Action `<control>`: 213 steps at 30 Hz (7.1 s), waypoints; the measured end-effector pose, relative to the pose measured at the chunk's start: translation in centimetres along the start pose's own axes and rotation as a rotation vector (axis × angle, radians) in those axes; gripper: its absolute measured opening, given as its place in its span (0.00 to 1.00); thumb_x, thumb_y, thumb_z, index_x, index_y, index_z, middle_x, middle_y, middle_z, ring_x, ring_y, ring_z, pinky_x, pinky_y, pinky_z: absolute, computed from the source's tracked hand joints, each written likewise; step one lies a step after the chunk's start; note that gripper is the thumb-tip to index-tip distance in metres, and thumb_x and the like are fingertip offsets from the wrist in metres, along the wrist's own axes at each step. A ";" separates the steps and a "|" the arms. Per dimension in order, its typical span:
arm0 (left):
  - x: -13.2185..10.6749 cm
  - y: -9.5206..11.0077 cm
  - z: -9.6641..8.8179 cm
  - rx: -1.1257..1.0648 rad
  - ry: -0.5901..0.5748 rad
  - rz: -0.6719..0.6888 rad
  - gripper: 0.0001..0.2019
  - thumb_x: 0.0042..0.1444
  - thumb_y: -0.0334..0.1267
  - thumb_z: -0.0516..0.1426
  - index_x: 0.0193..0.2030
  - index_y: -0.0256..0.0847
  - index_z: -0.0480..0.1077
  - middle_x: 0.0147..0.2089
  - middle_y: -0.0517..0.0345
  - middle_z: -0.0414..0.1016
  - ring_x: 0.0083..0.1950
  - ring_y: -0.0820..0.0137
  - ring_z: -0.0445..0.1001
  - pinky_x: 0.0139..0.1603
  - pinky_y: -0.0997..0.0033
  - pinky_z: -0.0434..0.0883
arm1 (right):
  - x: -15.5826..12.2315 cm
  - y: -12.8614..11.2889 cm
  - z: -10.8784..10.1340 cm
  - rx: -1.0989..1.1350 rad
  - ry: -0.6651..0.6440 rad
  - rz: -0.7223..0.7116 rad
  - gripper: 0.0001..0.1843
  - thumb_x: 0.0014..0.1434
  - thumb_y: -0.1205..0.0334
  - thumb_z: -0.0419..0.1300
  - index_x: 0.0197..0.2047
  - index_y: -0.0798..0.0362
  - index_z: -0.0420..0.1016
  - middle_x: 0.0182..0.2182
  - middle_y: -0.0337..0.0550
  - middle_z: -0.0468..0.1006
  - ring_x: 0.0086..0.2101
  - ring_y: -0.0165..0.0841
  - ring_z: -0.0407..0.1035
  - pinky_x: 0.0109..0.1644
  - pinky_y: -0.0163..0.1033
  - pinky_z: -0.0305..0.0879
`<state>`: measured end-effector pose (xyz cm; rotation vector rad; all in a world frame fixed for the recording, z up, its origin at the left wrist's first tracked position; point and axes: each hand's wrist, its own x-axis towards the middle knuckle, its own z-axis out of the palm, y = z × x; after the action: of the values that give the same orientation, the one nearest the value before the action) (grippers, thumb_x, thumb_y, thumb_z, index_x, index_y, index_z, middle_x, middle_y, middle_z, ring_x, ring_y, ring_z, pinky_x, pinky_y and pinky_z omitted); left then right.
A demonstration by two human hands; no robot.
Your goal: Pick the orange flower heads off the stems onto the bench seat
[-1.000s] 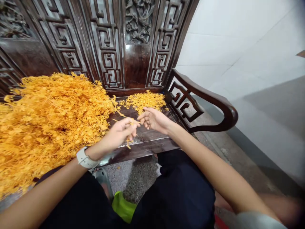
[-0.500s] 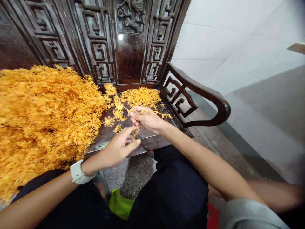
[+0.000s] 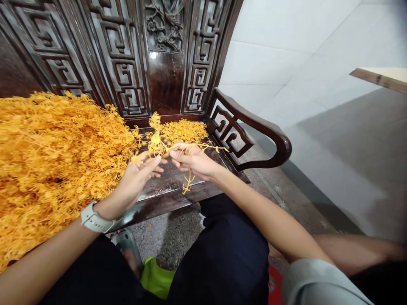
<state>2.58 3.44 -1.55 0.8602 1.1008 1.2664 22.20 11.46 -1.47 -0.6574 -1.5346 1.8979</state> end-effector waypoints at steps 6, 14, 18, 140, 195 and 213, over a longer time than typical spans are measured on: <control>0.6 0.8 -1.1 -0.032 0.108 0.154 0.15 0.56 0.47 0.71 0.36 0.39 0.74 0.35 0.53 0.83 0.34 0.70 0.79 0.36 0.72 0.76 | -0.1 0.5 0.7 -0.422 -0.050 -0.169 0.16 0.68 0.49 0.67 0.44 0.55 0.77 0.25 0.33 0.72 0.27 0.26 0.64 0.33 0.36 0.60; 0.8 2.9 -3.1 -0.071 0.144 0.175 0.10 0.57 0.36 0.69 0.38 0.40 0.72 0.41 0.53 0.84 0.34 0.72 0.78 0.36 0.73 0.75 | -0.9 0.3 0.1 -0.745 0.043 -0.373 0.24 0.72 0.57 0.62 0.68 0.50 0.68 0.35 0.38 0.74 0.33 0.31 0.68 0.41 0.40 0.68; 0.6 3.4 -3.4 -0.115 0.091 0.182 0.09 0.59 0.35 0.67 0.45 0.40 0.76 0.56 0.49 0.83 0.39 0.72 0.80 0.42 0.71 0.78 | -1.1 0.0 0.6 -0.942 -0.106 -0.510 0.22 0.74 0.65 0.56 0.69 0.49 0.69 0.47 0.47 0.79 0.41 0.35 0.72 0.48 0.44 0.71; -0.1 0.5 -3.2 -0.271 -0.042 -0.103 0.14 0.61 0.27 0.65 0.53 0.37 0.78 0.40 0.53 0.82 0.33 0.73 0.79 0.32 0.78 0.76 | -1.4 0.3 6.2 -0.712 -0.191 -0.431 0.13 0.76 0.57 0.58 0.44 0.53 0.81 0.40 0.44 0.83 0.42 0.35 0.75 0.52 0.41 0.71; -1.9 2.1 -3.9 0.633 -0.259 0.255 0.18 0.68 0.48 0.61 0.29 0.41 0.77 0.24 0.60 0.66 0.27 0.71 0.62 0.29 0.70 0.59 | 0.9 -0.9 -3.4 -0.258 0.663 -0.310 0.20 0.69 0.44 0.65 0.34 0.48 0.67 0.21 0.31 0.62 0.20 0.24 0.52 0.23 0.34 0.49; 1.6 0.6 -6.1 0.427 -0.092 0.133 0.25 0.63 0.62 0.63 0.34 0.40 0.74 0.19 0.69 0.52 0.18 0.78 0.47 0.20 0.75 0.46 | 2.1 -1.1 -2.4 0.145 0.173 0.028 0.21 0.66 0.46 0.64 0.50 0.55 0.78 0.35 0.46 0.83 0.30 0.30 0.71 0.34 0.36 0.71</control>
<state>-3.45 4.58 -2.91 1.3170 1.2783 1.1008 22.57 14.73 -0.87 -0.7595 -1.2739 1.8979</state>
